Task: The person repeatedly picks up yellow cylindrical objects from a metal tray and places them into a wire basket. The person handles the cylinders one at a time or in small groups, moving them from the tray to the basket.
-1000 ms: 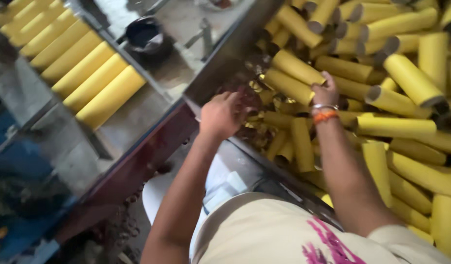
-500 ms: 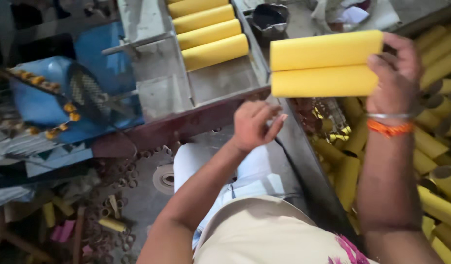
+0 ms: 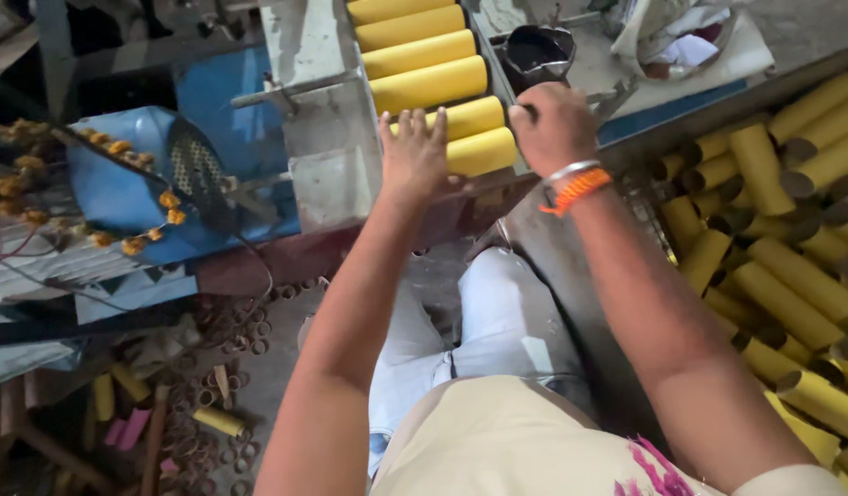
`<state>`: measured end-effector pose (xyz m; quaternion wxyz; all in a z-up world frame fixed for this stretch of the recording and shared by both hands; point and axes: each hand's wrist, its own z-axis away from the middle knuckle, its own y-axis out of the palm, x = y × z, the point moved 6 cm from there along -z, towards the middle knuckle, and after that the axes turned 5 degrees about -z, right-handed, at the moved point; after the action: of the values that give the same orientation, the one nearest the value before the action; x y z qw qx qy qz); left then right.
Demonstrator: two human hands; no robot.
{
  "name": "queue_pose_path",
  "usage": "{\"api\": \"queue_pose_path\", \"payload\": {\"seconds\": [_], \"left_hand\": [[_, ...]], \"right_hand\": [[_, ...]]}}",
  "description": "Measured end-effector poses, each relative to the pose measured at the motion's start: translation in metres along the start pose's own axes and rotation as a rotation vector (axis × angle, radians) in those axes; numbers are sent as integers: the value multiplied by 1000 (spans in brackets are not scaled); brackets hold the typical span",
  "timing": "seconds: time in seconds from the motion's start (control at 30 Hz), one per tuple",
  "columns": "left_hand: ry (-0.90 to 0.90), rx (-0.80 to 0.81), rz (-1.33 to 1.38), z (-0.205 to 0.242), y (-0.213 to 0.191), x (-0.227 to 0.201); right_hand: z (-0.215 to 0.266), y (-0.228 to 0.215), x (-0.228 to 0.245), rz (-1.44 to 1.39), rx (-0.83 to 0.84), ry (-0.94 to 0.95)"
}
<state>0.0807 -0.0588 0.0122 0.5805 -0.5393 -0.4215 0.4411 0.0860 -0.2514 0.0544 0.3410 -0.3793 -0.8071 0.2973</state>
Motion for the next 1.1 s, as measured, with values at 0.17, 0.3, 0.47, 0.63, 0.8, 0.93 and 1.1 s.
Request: {"api": "queue_pose_path", "payload": {"seconds": [0.17, 0.3, 0.47, 0.63, 0.8, 0.93, 1.1], "left_hand": [[33, 11, 2, -4, -1, 2], [192, -275, 170, 9, -16, -39], [545, -311, 485, 41, -17, -144], [745, -216, 657, 57, -13, -225], [665, -220, 569, 61, -3, -236], [688, -279, 539, 65, -4, -233], [678, -284, 518, 64, -2, -234]], "right_hand": [[69, -72, -52, -264, 102, 369], [172, -115, -103, -345, 172, 691], [286, -146, -157, -184, 271, 874], [354, -130, -188, 213, 653, 964], [372, -102, -191, 161, 834, 800], [382, -66, -172, 246, 1113, 510], [409, -46, -154, 116, 1310, 528]]}}
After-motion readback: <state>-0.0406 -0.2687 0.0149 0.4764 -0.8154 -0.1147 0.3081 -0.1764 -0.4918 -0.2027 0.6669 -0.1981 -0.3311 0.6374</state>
